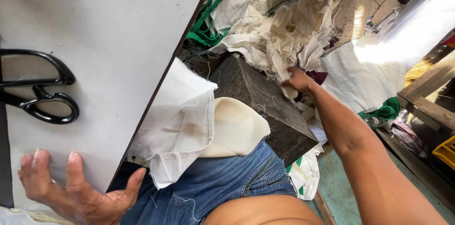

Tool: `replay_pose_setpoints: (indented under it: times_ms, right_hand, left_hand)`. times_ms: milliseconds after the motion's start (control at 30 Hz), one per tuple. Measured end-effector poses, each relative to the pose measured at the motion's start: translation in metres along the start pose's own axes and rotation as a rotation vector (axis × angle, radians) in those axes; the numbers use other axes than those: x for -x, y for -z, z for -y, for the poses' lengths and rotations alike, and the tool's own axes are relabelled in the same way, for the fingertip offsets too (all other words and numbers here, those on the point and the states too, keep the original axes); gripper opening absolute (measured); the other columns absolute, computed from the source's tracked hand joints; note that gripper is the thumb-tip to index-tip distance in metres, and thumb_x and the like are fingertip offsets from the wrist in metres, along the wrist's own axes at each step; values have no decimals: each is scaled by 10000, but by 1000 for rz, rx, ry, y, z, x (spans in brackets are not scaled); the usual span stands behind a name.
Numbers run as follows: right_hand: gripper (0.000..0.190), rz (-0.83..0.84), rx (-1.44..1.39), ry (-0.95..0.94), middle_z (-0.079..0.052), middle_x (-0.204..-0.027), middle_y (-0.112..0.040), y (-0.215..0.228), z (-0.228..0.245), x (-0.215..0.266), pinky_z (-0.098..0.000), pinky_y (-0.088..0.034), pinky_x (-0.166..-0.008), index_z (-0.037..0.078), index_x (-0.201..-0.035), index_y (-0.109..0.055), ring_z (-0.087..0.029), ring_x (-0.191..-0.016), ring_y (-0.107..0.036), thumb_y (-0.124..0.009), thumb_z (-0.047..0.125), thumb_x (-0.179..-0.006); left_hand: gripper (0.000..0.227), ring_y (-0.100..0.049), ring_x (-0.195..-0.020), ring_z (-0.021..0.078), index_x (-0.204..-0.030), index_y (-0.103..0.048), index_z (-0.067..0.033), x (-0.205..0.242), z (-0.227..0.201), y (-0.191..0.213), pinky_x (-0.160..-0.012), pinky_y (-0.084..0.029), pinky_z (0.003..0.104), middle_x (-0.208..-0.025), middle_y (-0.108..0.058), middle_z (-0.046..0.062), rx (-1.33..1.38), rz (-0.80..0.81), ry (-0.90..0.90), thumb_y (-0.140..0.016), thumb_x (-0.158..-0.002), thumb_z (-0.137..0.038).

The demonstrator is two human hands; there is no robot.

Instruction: The person is using an industrial sewing machine to assemble white fabric bags with green straps, involving fabric alignment, folding, and sewing.

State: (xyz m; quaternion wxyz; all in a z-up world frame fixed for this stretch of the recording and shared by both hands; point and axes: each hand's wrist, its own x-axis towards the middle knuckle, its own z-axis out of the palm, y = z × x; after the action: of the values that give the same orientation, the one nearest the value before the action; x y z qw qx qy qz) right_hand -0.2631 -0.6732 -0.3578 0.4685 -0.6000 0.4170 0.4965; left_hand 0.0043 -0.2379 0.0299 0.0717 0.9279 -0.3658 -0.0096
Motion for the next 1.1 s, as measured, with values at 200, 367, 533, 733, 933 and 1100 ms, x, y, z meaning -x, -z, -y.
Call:
replay_pose_setpoints:
  times_ms: [200, 367, 533, 733, 933, 1100]
  right_hand:
    - [147, 46, 184, 18, -111, -850, -681, -21, -60, 13, -263, -463, -506, -1, -1038, -718, -202, -655, -604, -644, 96, -956]
    - [669, -271, 358, 431, 0, -605, -509, -9, -55, 38, -313, -433, -388, 79, -548, -450, -147, -453, -490, -667, 621, -875]
    - [123, -378, -112, 318, -142, -1090, -728, 53, 78, 145, -352, -532, -683, 53, -993, -725, -235, -849, -645, -607, 55, -961]
    - [119, -242, -451, 1235, -98, -1102, -701, 132, 137, 260, -291, -641, -982, 13, -1109, -663, -199, -1021, -722, -678, 61, -1002]
    - [232, -181, -394, 1524, -8, -1067, -706, 152, 133, 342, -242, -636, -928, -16, -1126, -661, -103, -964, -713, -589, -28, -906]
    - [439, 27, -149, 1741, -88, -1311, -722, 129, 112, 373, -318, -693, -1050, 51, -1375, -617, -179, -1148, -773, -653, 26, -938]
  left_hand:
    - [922, -356, -1420, 634, -1471, -456, 96, -4, -5, -1, -1194, -328, 829, -1501, -373, 421, -10, -35, -22, -596, -977, -670]
    - [893, -349, -1426, 621, -1447, -479, 89, -5, -9, 2, -1183, -332, 823, -1496, -372, 397, -29, -35, 10, -590, -974, -661]
    - [917, -370, -1429, 616, -1413, -540, 118, -2, -11, 2, -1182, -339, 786, -1485, -418, 409, -54, -66, 9, -577, -962, -679]
    - [885, -409, -1427, 584, -1441, -492, 127, 2, -14, 2, -1188, -335, 740, -1486, -461, 390, -22, -170, -4, -595, -972, -617]
    - [489, -634, -1104, 373, -1239, -575, 34, -21, -96, 11, -975, -553, 483, -1190, -641, 228, 452, -424, -109, -674, -991, -376]
    - [1147, -514, -1427, 319, -1537, -403, -30, -100, -180, -42, -1141, -428, 478, -1500, -564, 175, 1461, 315, 267, -431, -774, -886]
